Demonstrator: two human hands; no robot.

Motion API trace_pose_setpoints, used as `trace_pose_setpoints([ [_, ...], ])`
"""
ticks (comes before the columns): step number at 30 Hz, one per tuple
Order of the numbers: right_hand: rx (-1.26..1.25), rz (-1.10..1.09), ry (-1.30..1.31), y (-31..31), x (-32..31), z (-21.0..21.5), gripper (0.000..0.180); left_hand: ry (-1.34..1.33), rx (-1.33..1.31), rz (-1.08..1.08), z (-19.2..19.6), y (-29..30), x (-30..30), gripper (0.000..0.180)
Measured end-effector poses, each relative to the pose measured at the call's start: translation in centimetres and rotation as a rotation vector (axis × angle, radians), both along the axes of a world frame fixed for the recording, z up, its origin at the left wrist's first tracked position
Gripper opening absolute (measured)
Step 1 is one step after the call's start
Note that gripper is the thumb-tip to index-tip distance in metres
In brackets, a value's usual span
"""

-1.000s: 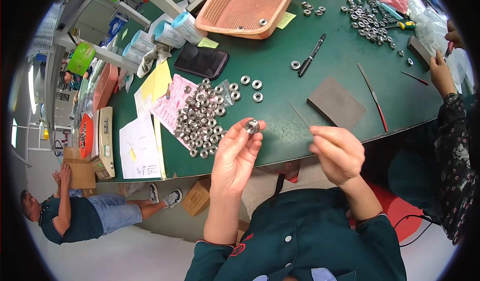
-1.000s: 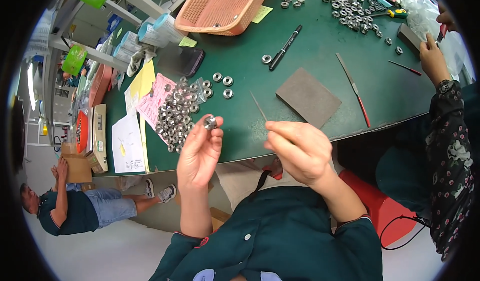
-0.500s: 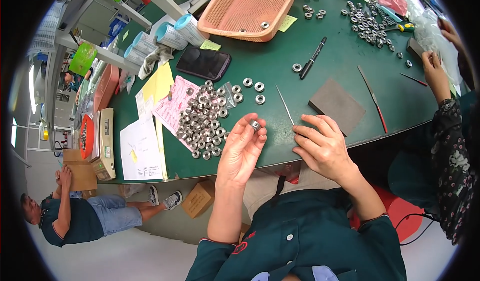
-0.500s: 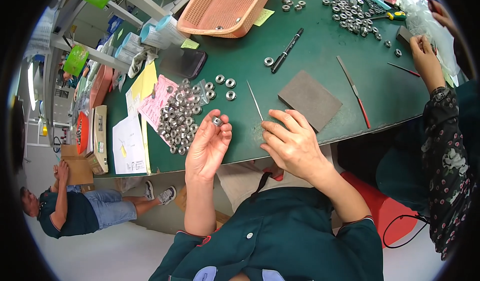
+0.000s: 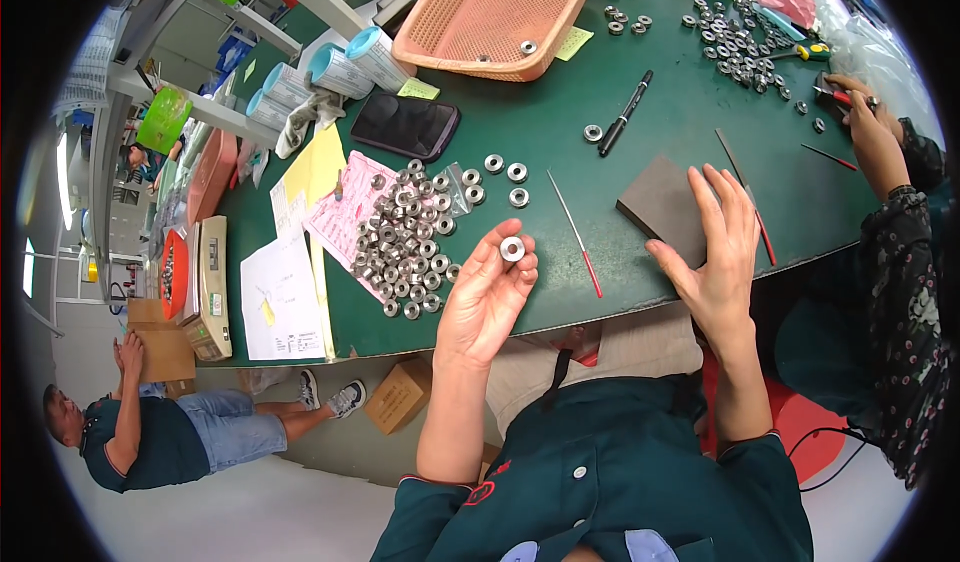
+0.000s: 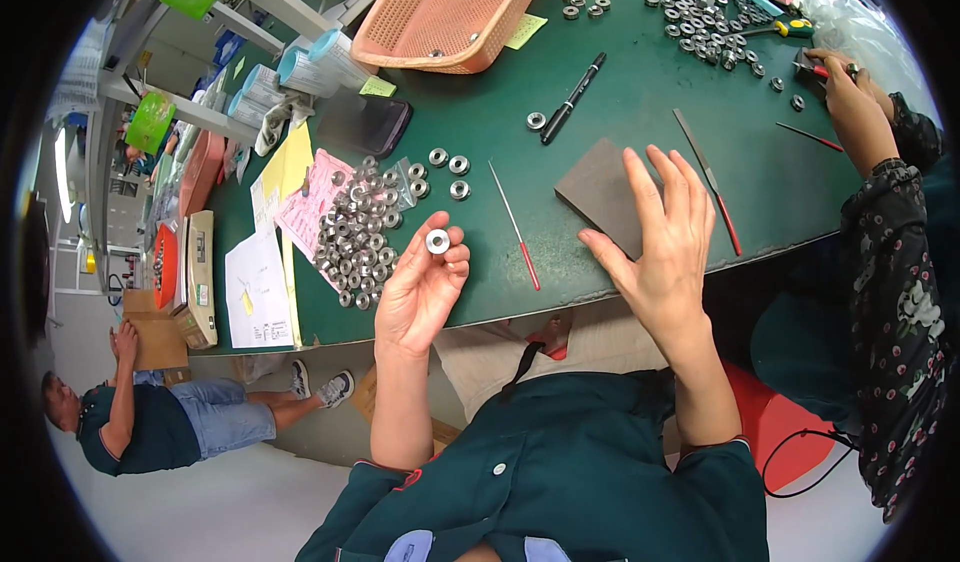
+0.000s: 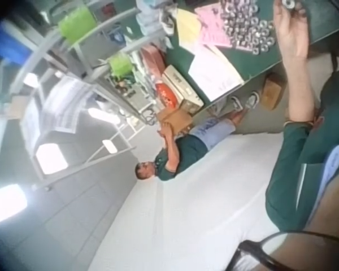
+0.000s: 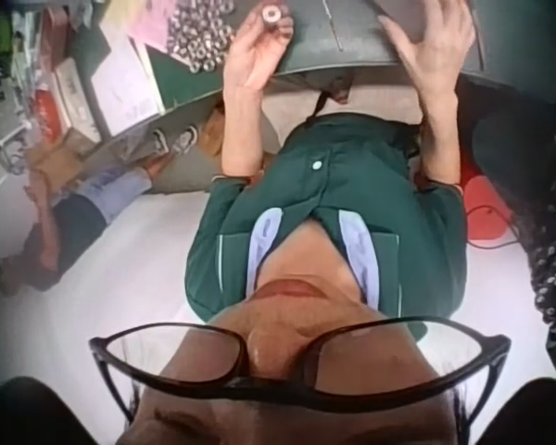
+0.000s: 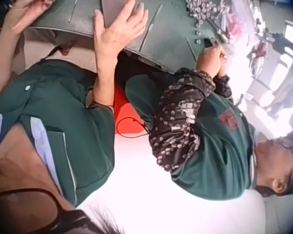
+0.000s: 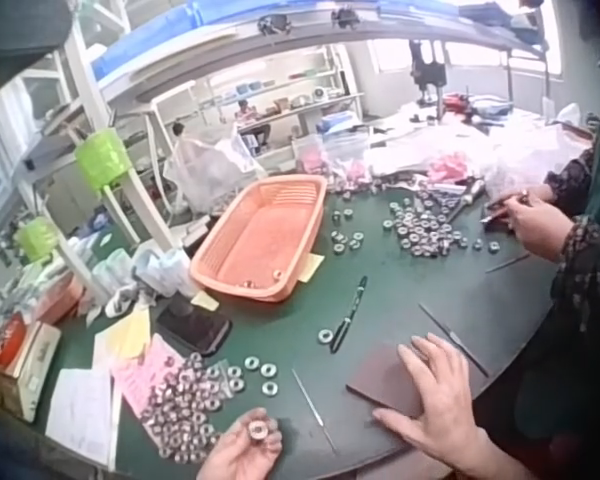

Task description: The recorder is inspecting and cleaning the interior of small metal bearings using a thin metal pick and a sanding block.

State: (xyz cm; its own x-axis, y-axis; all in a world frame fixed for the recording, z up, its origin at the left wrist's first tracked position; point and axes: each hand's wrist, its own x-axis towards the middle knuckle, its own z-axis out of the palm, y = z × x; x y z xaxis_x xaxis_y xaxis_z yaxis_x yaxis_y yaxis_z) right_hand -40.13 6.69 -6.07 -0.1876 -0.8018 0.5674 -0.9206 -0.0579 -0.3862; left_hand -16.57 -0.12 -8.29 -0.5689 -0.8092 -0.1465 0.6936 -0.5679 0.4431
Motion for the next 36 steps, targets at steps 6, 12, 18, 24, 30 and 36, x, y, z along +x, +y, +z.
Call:
trace_pose_setpoints([
  [6, 0.108, -0.010, -0.034, 0.0, -0.4, -0.9, 0.070, 0.016, 0.024, -0.011, -0.4, 0.0, -0.1, 0.028],
  [12, 0.099, -0.008, -0.104, 0.1, -0.2, -0.7, 0.065, -0.025, 0.010, -0.018, -0.2, -0.2, -0.1, 0.025],
  [18, -0.082, 0.513, -0.279, 0.3, 4.4, 2.3, 0.059, -0.229, -0.055, 0.056, 1.7, 1.1, -2.4, 0.026],
  [24, -0.190, 0.010, -0.136, -3.0, 1.5, 0.6, 0.051, -0.150, -0.165, -0.065, 1.4, 1.0, -1.6, 0.020],
  [30, -0.198, 0.000, -0.288, -1.1, 0.2, -1.0, 0.052, -0.198, -0.104, 0.023, 1.3, 0.9, -1.4, 0.024],
  [36, -0.154, 0.072, -0.412, 0.2, 0.4, -1.1, 0.053, -0.581, -0.430, 0.279, 1.7, 1.2, -2.3, 0.032],
])
